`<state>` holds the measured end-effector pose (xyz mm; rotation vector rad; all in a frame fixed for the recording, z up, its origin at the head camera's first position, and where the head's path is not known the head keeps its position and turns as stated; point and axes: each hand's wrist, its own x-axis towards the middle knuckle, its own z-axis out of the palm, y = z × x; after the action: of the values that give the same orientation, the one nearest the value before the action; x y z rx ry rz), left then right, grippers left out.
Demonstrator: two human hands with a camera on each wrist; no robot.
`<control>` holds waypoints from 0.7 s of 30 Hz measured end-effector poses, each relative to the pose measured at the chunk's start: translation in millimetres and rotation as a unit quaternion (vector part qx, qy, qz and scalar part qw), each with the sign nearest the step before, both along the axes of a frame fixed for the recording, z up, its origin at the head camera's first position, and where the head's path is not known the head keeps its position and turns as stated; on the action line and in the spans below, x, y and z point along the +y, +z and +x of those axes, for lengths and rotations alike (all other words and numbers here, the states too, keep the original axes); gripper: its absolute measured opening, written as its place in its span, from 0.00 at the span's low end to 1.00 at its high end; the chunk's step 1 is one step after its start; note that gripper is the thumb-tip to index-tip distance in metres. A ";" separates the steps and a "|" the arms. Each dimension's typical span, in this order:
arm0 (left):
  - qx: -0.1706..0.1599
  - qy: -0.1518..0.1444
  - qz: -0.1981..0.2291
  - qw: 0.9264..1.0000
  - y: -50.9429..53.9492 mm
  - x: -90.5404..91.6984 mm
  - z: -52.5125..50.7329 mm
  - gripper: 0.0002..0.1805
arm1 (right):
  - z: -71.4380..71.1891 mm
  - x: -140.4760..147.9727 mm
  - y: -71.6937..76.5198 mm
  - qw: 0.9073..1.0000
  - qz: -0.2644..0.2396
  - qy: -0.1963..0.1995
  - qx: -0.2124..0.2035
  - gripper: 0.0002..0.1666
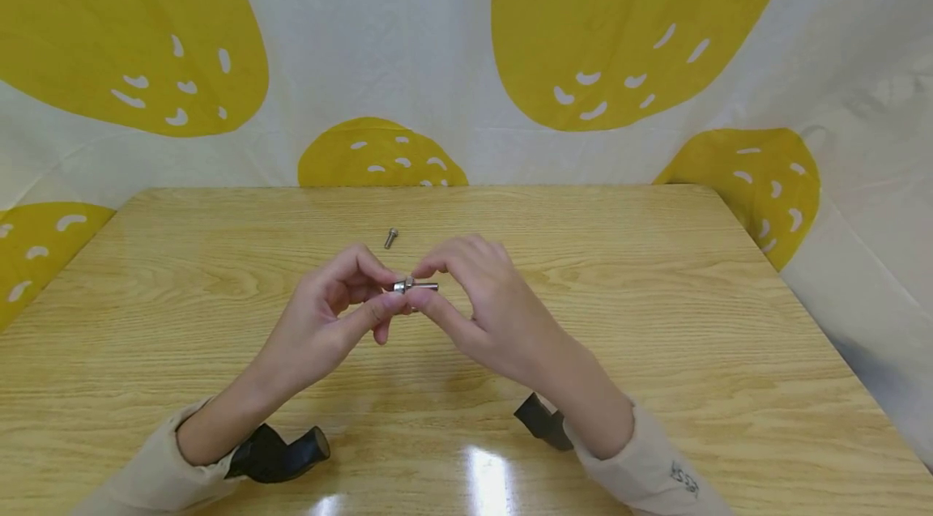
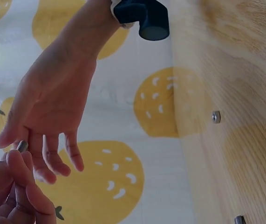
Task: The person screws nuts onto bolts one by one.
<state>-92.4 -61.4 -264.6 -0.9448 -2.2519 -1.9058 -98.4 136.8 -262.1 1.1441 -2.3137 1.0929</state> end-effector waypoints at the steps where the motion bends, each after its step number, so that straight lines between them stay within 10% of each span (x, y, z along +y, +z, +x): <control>1: 0.000 0.002 -0.001 1.000 0.0 -0.2 0.0 0.05 | 0.5 0.4 1.1 1.000 -0.003 0.005 -0.002 0.11; 21: -0.002 -0.004 0.001 1.000 0.4 -0.5 0.7 0.05 | -1.2 -1.7 0.6 0.999 -0.006 0.030 0.031 0.09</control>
<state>-91.7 -61.9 -264.1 -0.9510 -2.2526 -1.9138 -99.6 135.1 -261.5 1.2320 -2.2359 1.0743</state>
